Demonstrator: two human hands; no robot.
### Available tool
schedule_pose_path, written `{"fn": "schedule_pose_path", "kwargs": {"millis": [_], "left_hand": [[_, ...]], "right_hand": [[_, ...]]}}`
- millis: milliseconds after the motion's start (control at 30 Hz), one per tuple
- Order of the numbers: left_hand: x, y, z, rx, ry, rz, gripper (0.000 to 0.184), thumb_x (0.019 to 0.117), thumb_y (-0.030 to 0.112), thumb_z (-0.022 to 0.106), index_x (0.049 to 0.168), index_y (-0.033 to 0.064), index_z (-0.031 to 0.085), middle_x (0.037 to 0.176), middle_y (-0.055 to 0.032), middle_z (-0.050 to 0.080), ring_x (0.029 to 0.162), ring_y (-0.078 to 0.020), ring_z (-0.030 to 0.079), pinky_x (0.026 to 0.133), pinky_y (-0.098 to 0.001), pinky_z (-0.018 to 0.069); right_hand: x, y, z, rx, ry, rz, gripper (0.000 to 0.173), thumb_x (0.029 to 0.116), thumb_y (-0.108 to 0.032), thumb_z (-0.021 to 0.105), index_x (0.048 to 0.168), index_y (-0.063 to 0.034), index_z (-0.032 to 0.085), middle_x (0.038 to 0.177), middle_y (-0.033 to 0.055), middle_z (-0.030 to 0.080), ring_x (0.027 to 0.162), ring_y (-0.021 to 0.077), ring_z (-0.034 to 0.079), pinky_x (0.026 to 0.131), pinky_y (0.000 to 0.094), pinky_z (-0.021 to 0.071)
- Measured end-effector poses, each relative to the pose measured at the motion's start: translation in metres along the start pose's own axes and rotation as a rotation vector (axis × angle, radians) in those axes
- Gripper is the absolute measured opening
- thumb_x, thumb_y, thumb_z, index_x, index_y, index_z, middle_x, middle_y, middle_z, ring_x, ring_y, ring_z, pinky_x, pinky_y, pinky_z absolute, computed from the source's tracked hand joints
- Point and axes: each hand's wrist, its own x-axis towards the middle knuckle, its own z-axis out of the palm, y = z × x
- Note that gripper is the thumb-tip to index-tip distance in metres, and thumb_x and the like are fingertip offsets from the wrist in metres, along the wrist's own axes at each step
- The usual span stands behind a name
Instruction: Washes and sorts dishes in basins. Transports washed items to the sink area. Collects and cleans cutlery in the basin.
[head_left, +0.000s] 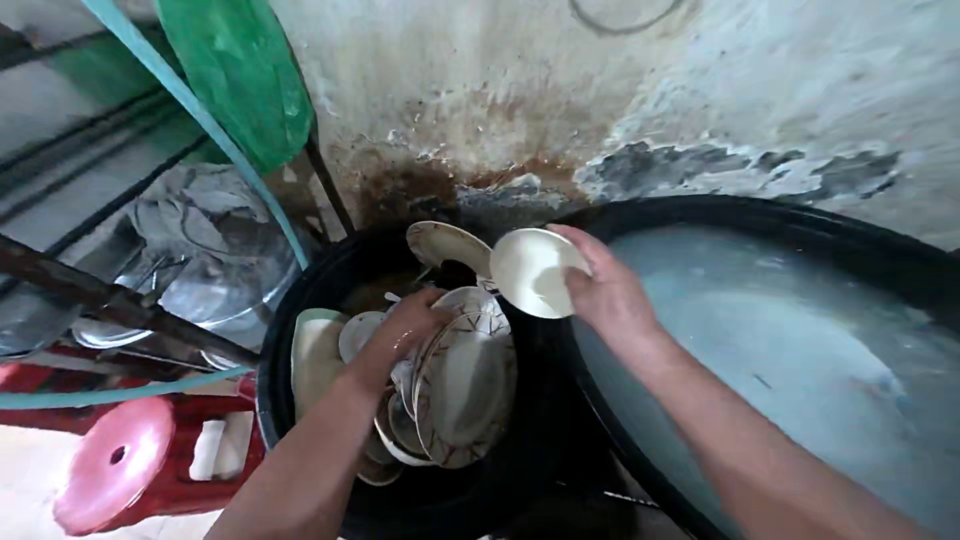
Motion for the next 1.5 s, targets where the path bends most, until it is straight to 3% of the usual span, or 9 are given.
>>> {"fn": "schedule_pose_path", "kwargs": {"millis": [100,333,467,633,900,1100,1200,1300,1500], "left_hand": [[-0.014,-0.006,-0.02,-0.057,0.08,0.017,0.038,0.1067,0.028,0.056,0.139,0.0083,0.059,0.126,-0.0169,0.066,0.11,-0.0278,0.064,0.094,-0.0504,0.051],[-0.027,0.005,-0.066,-0.189,0.344,0.1,0.04,0.0977,-0.002,0.059,0.137,0.0079,0.06,0.117,-0.0129,0.068,0.097,-0.0193,0.067,0.085,-0.0407,0.0564],[-0.038,0.019,-0.079,-0.167,0.524,0.314,0.034,0.0984,0.004,0.06,0.132,0.0086,0.065,0.117,-0.0071,0.071,0.099,-0.0128,0.068,0.087,-0.0363,0.0574],[-0.047,0.041,-0.068,-0.116,0.428,0.24,0.037,0.1016,0.007,0.059,0.139,0.0089,0.059,0.126,-0.0103,0.067,0.11,-0.018,0.066,0.095,-0.042,0.055],[0.002,0.023,0.01,0.162,-0.105,-0.005,0.041,0.1012,0.008,0.06,0.142,0.0106,0.057,0.136,-0.0176,0.061,0.124,-0.0316,0.059,0.104,-0.0541,0.0467],[-0.006,0.045,0.005,0.365,-0.116,0.015,0.042,0.0979,0.004,0.064,0.14,0.0028,0.057,0.13,-0.0228,0.063,0.119,-0.0359,0.062,0.103,-0.0555,0.048],[-0.017,0.034,-0.021,0.191,-0.023,0.085,0.032,0.0987,0.008,0.065,0.131,0.0078,0.065,0.118,-0.0144,0.069,0.104,-0.0245,0.068,0.092,-0.0464,0.0554],[-0.031,0.024,-0.043,0.048,0.191,0.153,0.026,0.0989,0.007,0.065,0.125,0.0059,0.069,0.118,-0.0123,0.07,0.107,-0.0216,0.066,0.096,-0.0457,0.053],[-0.028,0.037,-0.018,-0.475,0.336,0.213,0.04,0.0994,0.003,0.06,0.139,0.0073,0.056,0.117,-0.0119,0.067,0.096,-0.0185,0.068,0.082,-0.0384,0.0588]], "right_hand": [[-0.028,0.045,-0.039,-0.018,0.097,0.175,0.055,0.0996,0.004,0.047,0.152,-0.0124,0.048,0.138,0.0239,0.059,0.12,0.0398,0.062,0.097,0.0634,0.0493],[-0.109,0.142,-0.093,-0.327,0.201,0.284,0.05,0.1014,0.009,0.04,0.151,0.0001,0.045,0.143,0.0362,0.051,0.129,0.0565,0.052,0.104,0.0718,0.0395],[-0.126,0.171,-0.089,-0.131,0.207,0.476,0.053,0.0999,0.011,0.041,0.15,-0.0033,0.047,0.145,0.0313,0.052,0.13,0.0493,0.054,0.103,0.0684,0.0427],[-0.106,0.152,-0.089,0.53,0.247,0.896,0.058,0.0975,0.006,0.042,0.15,-0.0188,0.042,0.124,0.0189,0.059,0.094,0.0293,0.065,0.07,0.0466,0.0562],[-0.031,0.021,-0.042,0.57,-0.016,0.631,0.055,0.0994,0.009,0.045,0.149,-0.015,0.046,0.126,0.0181,0.062,0.1,0.0285,0.067,0.079,0.0462,0.0581],[-0.007,-0.041,0.001,0.065,-0.072,-0.04,0.058,0.0992,0.006,0.043,0.153,-0.0153,0.047,0.147,0.013,0.056,0.127,0.0266,0.061,0.103,0.0491,0.0515],[-0.012,-0.032,-0.014,-0.171,0.049,-0.26,0.06,0.0963,0.009,0.048,0.15,-0.0193,0.052,0.141,0.0157,0.059,0.11,0.0356,0.069,0.086,0.058,0.0581],[-0.037,0.005,-0.051,-0.28,0.148,-0.255,0.054,0.0979,0.006,0.046,0.148,-0.0118,0.053,0.137,0.0213,0.061,0.112,0.0397,0.067,0.09,0.0606,0.056],[-0.129,0.117,-0.117,-0.407,0.138,0.12,0.049,0.1003,0.006,0.039,0.149,0.0016,0.047,0.139,0.0367,0.053,0.125,0.0567,0.055,0.101,0.071,0.0436]]}}
